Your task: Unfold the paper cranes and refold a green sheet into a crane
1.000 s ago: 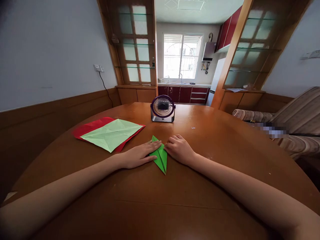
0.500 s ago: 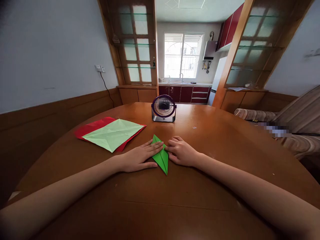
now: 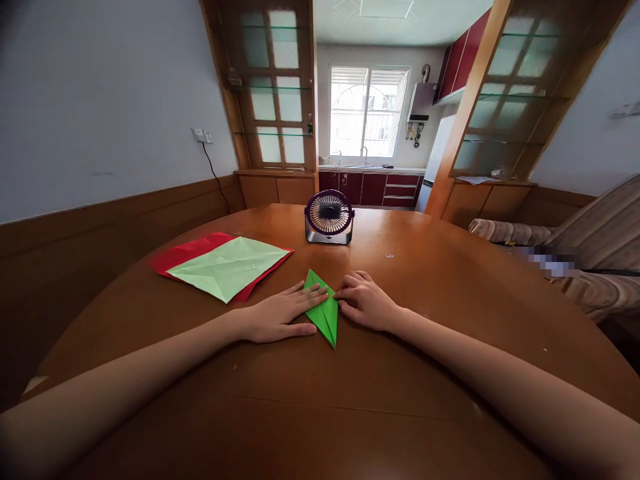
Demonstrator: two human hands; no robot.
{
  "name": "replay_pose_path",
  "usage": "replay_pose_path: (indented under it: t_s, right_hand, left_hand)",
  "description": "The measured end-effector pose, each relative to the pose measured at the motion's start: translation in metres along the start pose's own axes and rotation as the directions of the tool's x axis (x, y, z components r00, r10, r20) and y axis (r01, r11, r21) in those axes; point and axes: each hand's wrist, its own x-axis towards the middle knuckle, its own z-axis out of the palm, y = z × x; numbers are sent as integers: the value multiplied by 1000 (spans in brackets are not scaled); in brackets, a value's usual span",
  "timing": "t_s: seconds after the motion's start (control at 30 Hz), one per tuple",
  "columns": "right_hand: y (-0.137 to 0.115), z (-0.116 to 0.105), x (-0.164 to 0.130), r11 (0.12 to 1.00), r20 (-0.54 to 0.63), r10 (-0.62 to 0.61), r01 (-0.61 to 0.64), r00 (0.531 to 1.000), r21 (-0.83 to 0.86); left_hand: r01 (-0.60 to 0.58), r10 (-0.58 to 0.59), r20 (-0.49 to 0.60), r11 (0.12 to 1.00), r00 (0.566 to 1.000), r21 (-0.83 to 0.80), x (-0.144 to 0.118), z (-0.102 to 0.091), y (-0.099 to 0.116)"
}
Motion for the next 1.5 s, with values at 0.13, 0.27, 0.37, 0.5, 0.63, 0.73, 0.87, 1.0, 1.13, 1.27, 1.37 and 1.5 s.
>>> replay_pose_path:
  t_s: [0.13, 0.27, 0.37, 0.5, 0.63, 0.73, 0.87, 1.0, 1.13, 1.27, 1.37, 1.5]
  right_hand:
    - [1, 2, -1, 999, -19, 30, -29, 999, 40]
    - [1, 5, -2, 1000, -51, -22, 21, 998, -4]
    - [0, 6, -3, 996, -88, -76, 71, 993, -59]
    - [-3, 4, -4, 976, -96, -214, 209, 972, -66]
    - [-8, -1, -3, 928, 23, -372, 372, 928, -24]
    - [-9, -3, -3, 926, 56, -375, 376, 925, -13]
    - [-10, -3, -3, 934, 63, -357, 356, 932, 19]
    - [-10, -4, -3, 935, 68, -354, 353, 933, 23]
    - [-11, -5, -3, 938, 79, -345, 343, 935, 37]
    - [-13, -5, -3, 942, 70, -333, 329, 940, 60]
    - [-14, -5, -3, 944, 80, -328, 324, 941, 52]
    - [-17, -7, -2, 946, 79, -322, 323, 943, 1]
  left_hand:
    - [33, -38, -140, 999, 989, -40, 12, 1, -1]
    - [64, -55, -279, 998, 959, 24, 29, 5, -3]
    - [88, -74, -276, 995, 958, 39, 34, 7, -5]
    - [136, -126, -197, 990, 972, 36, 36, 8, -11]
    - [171, -164, -144, 985, 976, 38, 37, 6, -15]
    - [157, -151, -124, 987, 981, 40, 37, 2, -16]
    - [135, -133, -63, 990, 989, 35, 33, -1, -18]
    - [123, -115, -83, 987, 990, 104, 32, 3, -19]
    - [107, -92, -115, 984, 989, 139, 32, 6, -19]
    - [87, -81, -95, 994, 992, 61, 30, 2, -21]
    - [44, -45, -68, 999, 997, -12, 27, -2, -27]
    - [4, -4, -5, 999, 1000, -35, 24, -6, -37]
